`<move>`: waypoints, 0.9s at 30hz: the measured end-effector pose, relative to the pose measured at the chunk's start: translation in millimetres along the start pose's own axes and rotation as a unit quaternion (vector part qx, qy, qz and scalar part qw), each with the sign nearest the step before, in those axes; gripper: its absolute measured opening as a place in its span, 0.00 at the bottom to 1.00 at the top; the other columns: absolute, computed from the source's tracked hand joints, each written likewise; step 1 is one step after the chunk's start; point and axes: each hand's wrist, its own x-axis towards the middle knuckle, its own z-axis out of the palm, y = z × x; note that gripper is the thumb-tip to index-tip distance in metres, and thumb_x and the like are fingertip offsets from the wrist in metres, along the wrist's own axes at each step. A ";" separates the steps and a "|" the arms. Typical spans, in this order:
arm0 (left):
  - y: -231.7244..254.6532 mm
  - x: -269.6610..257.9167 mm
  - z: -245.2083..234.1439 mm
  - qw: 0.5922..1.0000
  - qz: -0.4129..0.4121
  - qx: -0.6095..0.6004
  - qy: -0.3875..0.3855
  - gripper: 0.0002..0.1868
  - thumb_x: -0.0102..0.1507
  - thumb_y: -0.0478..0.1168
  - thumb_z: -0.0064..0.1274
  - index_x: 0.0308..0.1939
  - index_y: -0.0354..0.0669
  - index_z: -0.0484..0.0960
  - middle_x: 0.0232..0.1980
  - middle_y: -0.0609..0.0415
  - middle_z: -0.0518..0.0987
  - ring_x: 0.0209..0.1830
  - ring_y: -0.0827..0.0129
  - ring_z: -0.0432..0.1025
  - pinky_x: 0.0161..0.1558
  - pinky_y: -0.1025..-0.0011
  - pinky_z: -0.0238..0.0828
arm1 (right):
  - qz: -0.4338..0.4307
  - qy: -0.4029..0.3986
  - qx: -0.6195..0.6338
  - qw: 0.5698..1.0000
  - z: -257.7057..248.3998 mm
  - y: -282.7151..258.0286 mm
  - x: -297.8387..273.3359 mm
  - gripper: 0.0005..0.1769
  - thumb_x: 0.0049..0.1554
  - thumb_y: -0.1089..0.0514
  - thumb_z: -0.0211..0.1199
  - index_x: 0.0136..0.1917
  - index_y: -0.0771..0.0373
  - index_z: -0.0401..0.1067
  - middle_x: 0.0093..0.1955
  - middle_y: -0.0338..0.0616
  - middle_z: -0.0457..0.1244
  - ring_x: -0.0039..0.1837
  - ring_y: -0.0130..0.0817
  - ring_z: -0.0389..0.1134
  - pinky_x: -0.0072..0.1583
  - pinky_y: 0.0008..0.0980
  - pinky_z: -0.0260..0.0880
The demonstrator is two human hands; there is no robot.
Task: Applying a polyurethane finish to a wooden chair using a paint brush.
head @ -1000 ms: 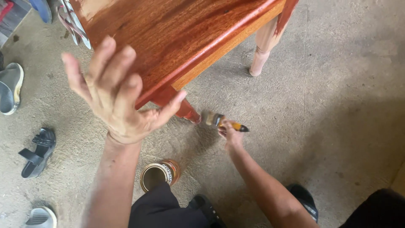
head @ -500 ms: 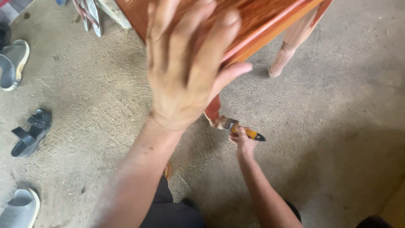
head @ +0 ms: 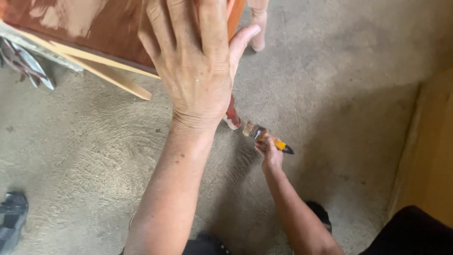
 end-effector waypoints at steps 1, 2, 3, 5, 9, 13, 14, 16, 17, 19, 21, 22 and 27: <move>6.3 -4.3 1.5 1.000 -0.008 -0.019 0.017 0.50 0.62 0.66 0.57 0.78 0.53 0.49 0.74 0.40 0.59 0.75 0.44 0.57 0.66 0.44 0.61 | -0.016 0.015 0.020 1.000 -3.3 1.1 1.9 0.14 0.60 0.54 0.65 0.55 0.61 0.69 0.47 0.47 0.69 0.44 0.38 0.73 0.49 0.40 0.79; 14.2 -5.0 2.3 1.000 -0.003 -0.024 0.015 0.50 0.62 0.66 0.57 0.78 0.53 0.49 0.74 0.40 0.59 0.75 0.44 0.57 0.66 0.44 0.61 | -0.016 0.020 0.024 0.999 -2.1 4.7 4.8 0.14 0.60 0.54 0.65 0.55 0.61 0.69 0.47 0.47 0.69 0.44 0.38 0.73 0.49 0.40 0.79; 21.8 -5.8 2.7 0.999 -0.006 -0.044 0.007 0.50 0.63 0.67 0.59 0.78 0.52 0.50 0.75 0.42 0.59 0.76 0.45 0.57 0.66 0.44 0.60 | -0.031 0.015 0.032 0.999 -0.6 8.3 7.4 0.15 0.59 0.54 0.65 0.56 0.61 0.69 0.46 0.47 0.69 0.44 0.37 0.74 0.49 0.39 0.79; 31.1 -3.2 0.9 0.997 -0.004 -0.071 -0.001 0.50 0.63 0.67 0.60 0.78 0.51 0.52 0.75 0.44 0.59 0.77 0.46 0.57 0.67 0.45 0.59 | -0.048 0.017 0.044 0.998 4.4 17.8 13.3 0.15 0.59 0.54 0.65 0.56 0.61 0.69 0.46 0.46 0.70 0.44 0.37 0.74 0.49 0.38 0.80; 22.8 12.3 -17.2 0.978 -0.052 -0.204 -0.003 0.51 0.61 0.69 0.67 0.74 0.49 0.57 0.74 0.48 0.66 0.76 0.54 0.60 0.76 0.49 0.56 | 0.016 -0.002 0.040 0.999 1.3 39.3 26.8 0.16 0.58 0.56 0.67 0.56 0.64 0.70 0.43 0.50 0.71 0.40 0.41 0.75 0.47 0.40 0.80; -26.8 -3.0 -59.2 0.947 0.041 -0.317 0.005 0.48 0.59 0.56 0.75 0.73 0.46 0.64 0.73 0.48 0.69 0.76 0.56 0.63 0.80 0.53 0.48 | 0.054 0.074 0.034 0.995 -3.0 10.8 -8.5 0.16 0.55 0.58 0.67 0.55 0.65 0.70 0.42 0.53 0.71 0.37 0.42 0.73 0.43 0.43 0.80; -44.7 -25.0 -81.5 0.946 0.044 -0.321 0.003 0.48 0.59 0.56 0.75 0.73 0.46 0.64 0.73 0.48 0.69 0.76 0.56 0.63 0.80 0.53 0.48 | 0.055 0.078 0.038 0.995 -0.7 9.8 -5.0 0.16 0.55 0.58 0.67 0.55 0.65 0.70 0.42 0.53 0.71 0.37 0.42 0.73 0.43 0.43 0.80; -83.5 -67.1 -123.8 0.945 0.038 -0.319 -0.061 0.53 0.59 0.44 0.79 0.80 0.48 0.59 0.71 0.49 0.68 0.76 0.58 0.66 0.79 0.60 0.62 | 0.039 0.106 0.073 0.991 4.0 7.2 3.3 0.16 0.55 0.58 0.68 0.54 0.63 0.70 0.44 0.49 0.70 0.38 0.37 0.74 0.45 0.40 0.82; -95.8 -83.9 -138.0 0.943 0.041 -0.324 -0.063 0.53 0.59 0.44 0.79 0.80 0.48 0.59 0.71 0.49 0.68 0.76 0.58 0.66 0.79 0.60 0.62 | 0.039 0.111 0.076 0.990 5.3 18.5 17.4 0.16 0.55 0.58 0.68 0.54 0.63 0.70 0.44 0.49 0.70 0.38 0.37 0.74 0.45 0.40 0.82; -121.6 -118.8 -166.6 0.977 -0.032 -0.165 -0.131 0.59 0.50 0.36 0.74 0.76 0.43 0.49 0.67 0.40 0.65 0.69 0.51 0.66 0.75 0.53 0.57 | 0.013 0.117 0.074 0.990 7.9 44.2 46.5 0.15 0.55 0.59 0.70 0.54 0.62 0.71 0.44 0.50 0.70 0.38 0.39 0.74 0.44 0.41 0.81; -157.6 -172.6 -169.7 0.977 -0.055 -0.139 -0.154 0.59 0.53 0.33 0.72 0.77 0.42 0.46 0.66 0.39 0.63 0.69 0.50 0.65 0.74 0.56 0.60 | 0.045 0.107 0.070 0.991 14.8 44.5 14.8 0.14 0.56 0.59 0.69 0.53 0.63 0.71 0.44 0.50 0.70 0.37 0.39 0.74 0.44 0.40 0.81; -175.4 -199.8 -167.6 0.976 -0.082 -0.112 -0.166 0.59 0.55 0.30 0.70 0.78 0.42 0.42 0.66 0.38 0.61 0.69 0.49 0.64 0.74 0.59 0.63 | 0.068 0.088 0.064 0.992 20.4 39.9 5.1 0.13 0.56 0.58 0.67 0.53 0.63 0.71 0.43 0.51 0.71 0.37 0.40 0.74 0.44 0.39 0.81; -183.2 -229.1 -155.8 0.954 -0.209 -0.095 -0.195 0.56 0.68 0.23 0.66 0.82 0.45 0.36 0.70 0.38 0.60 0.70 0.52 0.64 0.78 0.60 0.62 | 0.102 0.078 0.069 0.989 17.4 43.5 -19.4 0.12 0.56 0.61 0.66 0.52 0.66 0.69 0.42 0.53 0.70 0.36 0.40 0.73 0.43 0.41 0.82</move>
